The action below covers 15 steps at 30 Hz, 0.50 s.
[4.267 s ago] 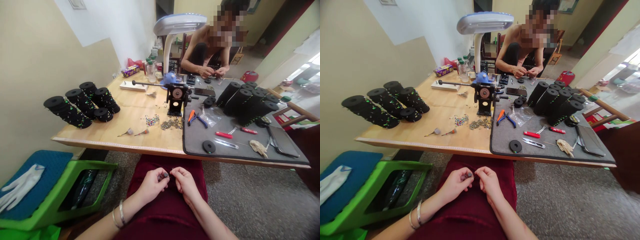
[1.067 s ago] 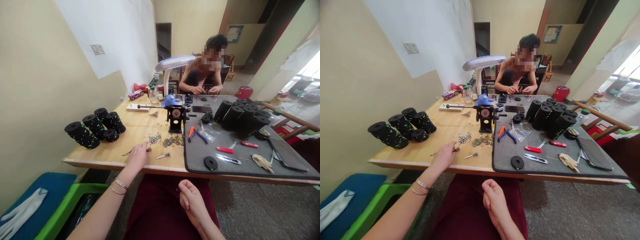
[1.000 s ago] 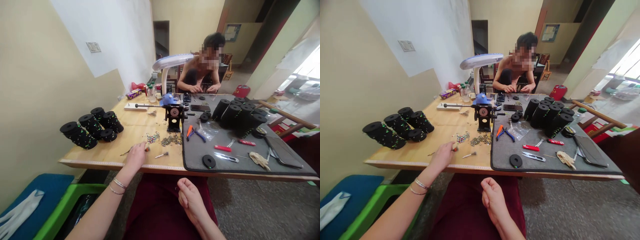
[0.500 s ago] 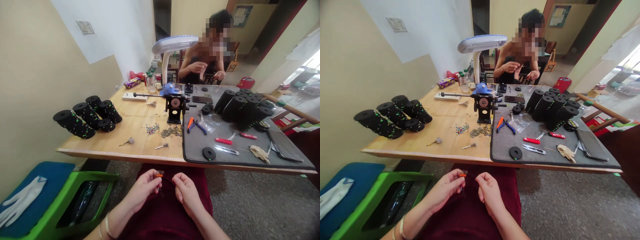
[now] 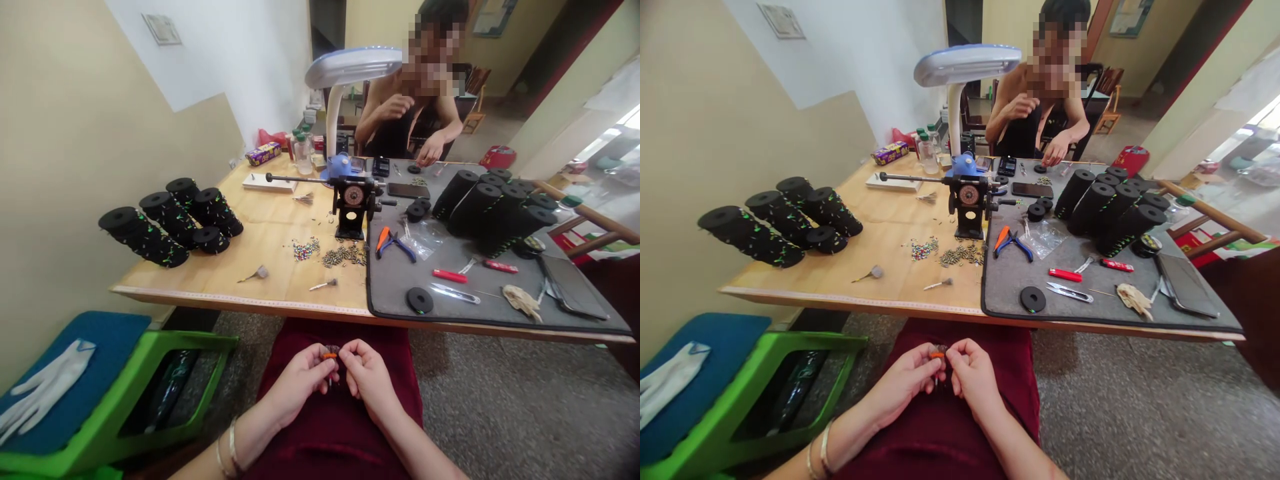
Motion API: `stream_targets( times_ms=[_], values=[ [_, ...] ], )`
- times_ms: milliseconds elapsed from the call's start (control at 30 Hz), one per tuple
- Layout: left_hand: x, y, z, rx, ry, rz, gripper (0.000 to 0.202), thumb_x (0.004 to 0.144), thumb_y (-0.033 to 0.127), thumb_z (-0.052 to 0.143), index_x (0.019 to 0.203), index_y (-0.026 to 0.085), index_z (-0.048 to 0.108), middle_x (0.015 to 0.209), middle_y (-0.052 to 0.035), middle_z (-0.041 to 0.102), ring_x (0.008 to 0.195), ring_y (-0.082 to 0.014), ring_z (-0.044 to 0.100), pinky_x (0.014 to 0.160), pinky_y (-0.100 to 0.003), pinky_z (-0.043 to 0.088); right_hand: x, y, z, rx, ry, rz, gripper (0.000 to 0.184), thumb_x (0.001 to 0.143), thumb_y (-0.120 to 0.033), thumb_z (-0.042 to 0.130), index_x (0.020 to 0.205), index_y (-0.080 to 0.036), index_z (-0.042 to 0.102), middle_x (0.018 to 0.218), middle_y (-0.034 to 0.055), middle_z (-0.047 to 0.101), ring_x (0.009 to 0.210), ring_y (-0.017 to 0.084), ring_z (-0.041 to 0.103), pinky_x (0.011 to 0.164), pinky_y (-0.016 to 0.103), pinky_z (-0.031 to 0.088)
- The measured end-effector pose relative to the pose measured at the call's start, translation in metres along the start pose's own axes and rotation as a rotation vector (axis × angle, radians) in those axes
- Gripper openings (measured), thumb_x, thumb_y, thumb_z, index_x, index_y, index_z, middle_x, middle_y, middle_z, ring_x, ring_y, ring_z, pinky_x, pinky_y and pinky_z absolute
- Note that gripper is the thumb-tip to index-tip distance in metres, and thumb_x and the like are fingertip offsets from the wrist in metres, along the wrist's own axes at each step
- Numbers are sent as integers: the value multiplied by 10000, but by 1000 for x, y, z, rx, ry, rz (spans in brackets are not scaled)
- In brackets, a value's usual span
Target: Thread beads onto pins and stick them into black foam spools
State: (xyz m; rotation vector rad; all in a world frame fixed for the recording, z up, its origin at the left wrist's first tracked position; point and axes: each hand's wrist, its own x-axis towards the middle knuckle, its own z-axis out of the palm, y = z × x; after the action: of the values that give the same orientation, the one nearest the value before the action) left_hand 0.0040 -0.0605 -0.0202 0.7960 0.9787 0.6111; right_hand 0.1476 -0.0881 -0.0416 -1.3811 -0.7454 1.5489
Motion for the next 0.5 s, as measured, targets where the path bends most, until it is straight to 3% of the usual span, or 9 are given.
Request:
stream_targets(
  times_ms=[200, 500],
  values=[
    [0, -1, 1, 28, -33, -20, 319, 696, 398, 725, 796, 146, 557, 711, -1, 568, 651, -126, 577, 456, -183, 393, 0, 0, 1, 3, 0, -8, 385, 725, -551, 635, 731, -191, 500, 312, -120, 420, 263, 34, 242, 314, 156, 150],
    [1, -2, 1, -129, -55, -42, 327, 677, 339, 772, 828, 151, 551, 753, 9, 572, 636, -97, 582, 566, -212, 450, 0, -1, 1, 22, 12, -39, 336, 748, -498, 628, 727, -191, 493, 307, -128, 396, 273, 34, 246, 326, 160, 141]
  ],
)
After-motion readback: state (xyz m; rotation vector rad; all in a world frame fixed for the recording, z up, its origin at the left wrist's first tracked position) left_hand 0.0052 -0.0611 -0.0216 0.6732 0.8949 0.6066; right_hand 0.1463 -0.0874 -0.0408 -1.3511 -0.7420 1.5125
